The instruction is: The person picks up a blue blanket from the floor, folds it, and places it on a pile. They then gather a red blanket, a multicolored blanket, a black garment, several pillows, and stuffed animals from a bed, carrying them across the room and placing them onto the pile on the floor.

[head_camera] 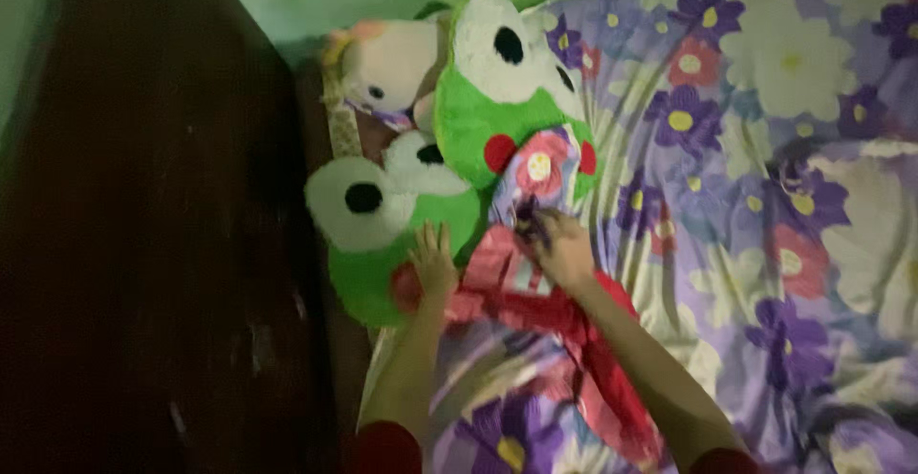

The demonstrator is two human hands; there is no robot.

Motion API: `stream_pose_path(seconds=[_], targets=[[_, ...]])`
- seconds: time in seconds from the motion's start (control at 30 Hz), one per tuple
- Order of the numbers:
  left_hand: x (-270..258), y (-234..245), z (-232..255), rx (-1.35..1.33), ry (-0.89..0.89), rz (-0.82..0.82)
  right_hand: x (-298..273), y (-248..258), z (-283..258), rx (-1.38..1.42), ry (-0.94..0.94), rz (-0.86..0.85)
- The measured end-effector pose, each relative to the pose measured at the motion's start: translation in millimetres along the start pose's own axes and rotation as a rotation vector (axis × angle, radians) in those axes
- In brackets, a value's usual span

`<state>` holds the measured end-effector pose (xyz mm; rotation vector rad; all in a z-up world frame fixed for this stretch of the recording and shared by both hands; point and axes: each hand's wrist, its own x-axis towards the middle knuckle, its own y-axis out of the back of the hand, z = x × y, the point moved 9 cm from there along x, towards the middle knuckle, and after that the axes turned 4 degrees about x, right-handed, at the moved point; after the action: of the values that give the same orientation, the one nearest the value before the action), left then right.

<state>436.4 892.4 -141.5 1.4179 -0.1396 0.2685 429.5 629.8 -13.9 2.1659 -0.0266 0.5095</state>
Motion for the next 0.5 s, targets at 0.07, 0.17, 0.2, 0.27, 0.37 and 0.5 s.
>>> stream_pose_path(seconds=[0.07,0.17,0.2,0.27,0.37,0.5], targets=[[-0.9,-22.0,3.6,0.463,-0.025,0.019,33.8,-21.1,-21.8,-0.019,0.084,0.003],[-10.0,-49.0,5.4,-0.047,0.002,-0.175,81.8,-45.8,-58.0,0.033,0.223,-0.009],[-11.6,-45.9,7.3,-0.036,-0.005,-0.157,96.9,-54.3,-62.4,-0.078,0.196,-0.015],[-7.9,-35.1,9.2,-0.012,-0.018,-0.12,126.8,-71.3,-61.1,-0.294,0.139,-0.026],[-8.6,-56.0,4.9,-0.039,0.046,-0.497,151.1,-97.7,-29.1,-0.311,0.092,0.075],[-3.5,-61.2,6.4,0.036,-0.034,-0.451,148.6,-161.3,30.7,-0.37,0.058,0.016]])
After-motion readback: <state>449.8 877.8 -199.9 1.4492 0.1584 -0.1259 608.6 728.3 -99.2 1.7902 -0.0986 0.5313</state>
